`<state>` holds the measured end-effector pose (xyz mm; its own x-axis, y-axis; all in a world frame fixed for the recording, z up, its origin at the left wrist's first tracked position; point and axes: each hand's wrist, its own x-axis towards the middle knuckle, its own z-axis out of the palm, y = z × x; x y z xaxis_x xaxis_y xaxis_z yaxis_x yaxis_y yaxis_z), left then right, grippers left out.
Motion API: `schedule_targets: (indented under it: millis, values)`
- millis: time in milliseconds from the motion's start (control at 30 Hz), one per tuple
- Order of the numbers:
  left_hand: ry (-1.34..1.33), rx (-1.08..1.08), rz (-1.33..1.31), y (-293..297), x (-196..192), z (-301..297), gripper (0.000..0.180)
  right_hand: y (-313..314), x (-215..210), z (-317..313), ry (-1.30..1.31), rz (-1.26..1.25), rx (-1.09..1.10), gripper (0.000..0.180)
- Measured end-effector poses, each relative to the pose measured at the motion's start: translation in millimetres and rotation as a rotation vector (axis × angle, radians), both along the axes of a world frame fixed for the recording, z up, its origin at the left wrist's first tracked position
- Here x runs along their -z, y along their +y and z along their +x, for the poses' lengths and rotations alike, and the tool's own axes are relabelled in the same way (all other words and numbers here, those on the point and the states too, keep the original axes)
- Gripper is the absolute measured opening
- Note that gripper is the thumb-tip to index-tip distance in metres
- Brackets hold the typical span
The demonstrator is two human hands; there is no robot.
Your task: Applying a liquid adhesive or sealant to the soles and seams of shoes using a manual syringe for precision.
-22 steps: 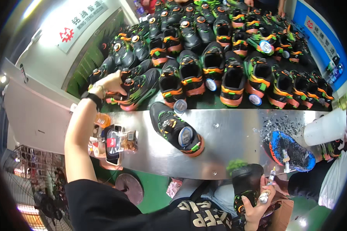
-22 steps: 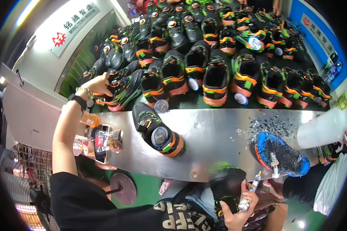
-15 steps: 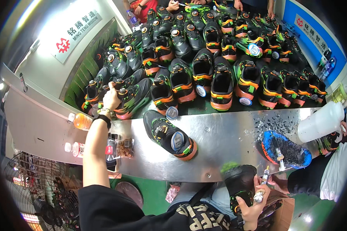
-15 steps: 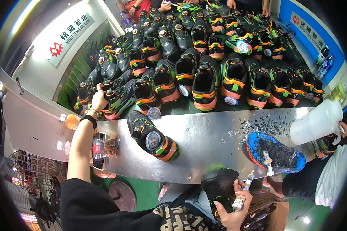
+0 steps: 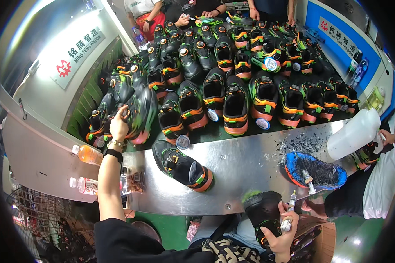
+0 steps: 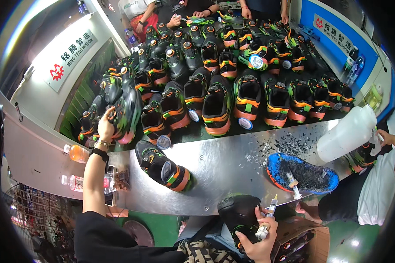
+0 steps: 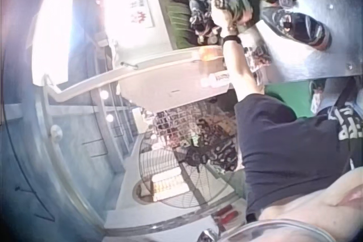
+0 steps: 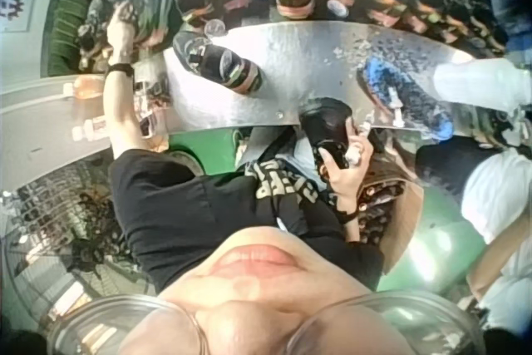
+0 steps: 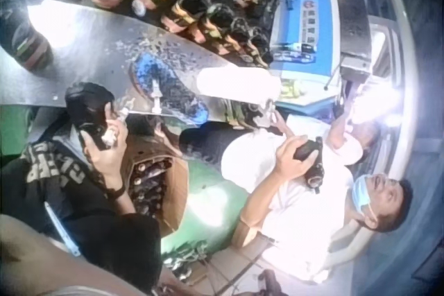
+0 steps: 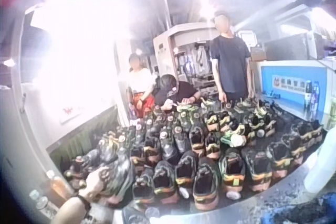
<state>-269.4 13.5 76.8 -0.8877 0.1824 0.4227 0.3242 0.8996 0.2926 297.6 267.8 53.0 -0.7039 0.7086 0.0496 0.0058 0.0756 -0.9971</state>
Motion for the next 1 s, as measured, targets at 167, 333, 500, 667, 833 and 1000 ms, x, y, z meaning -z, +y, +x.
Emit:
schedule_targets:
  millis: [167, 333, 500, 667, 833, 1000]
  values:
    - [0.012, -0.091, -0.079, 34, 7, -3, 0.045, -2, 0, -1, 0.009, 0.012, 0.049, 0.065]
    - [-0.058, 0.049, -0.114, 12, 2, -3, 0.040, -2, 0, -2, 0.050, 0.028, 0.021, 0.064]
    - [-0.086, -0.110, -0.306, 10, 4, -7, 0.041, 0, 1, -1, 0.013, 0.035, 0.016, 0.065]
    - [-0.088, -0.133, -0.205, 11, -2, -9, 0.041, -2, 3, 1, 0.006, 0.045, 0.023, 0.065]
    - [-0.096, -0.132, -0.172, 5, 4, -20, 0.044, -4, 5, 0, -0.023, 0.104, 0.041, 0.066]
    - [-0.066, -0.071, -0.172, -2, 21, -30, 0.042, -5, 6, 1, -0.035, 0.165, 0.027, 0.064]
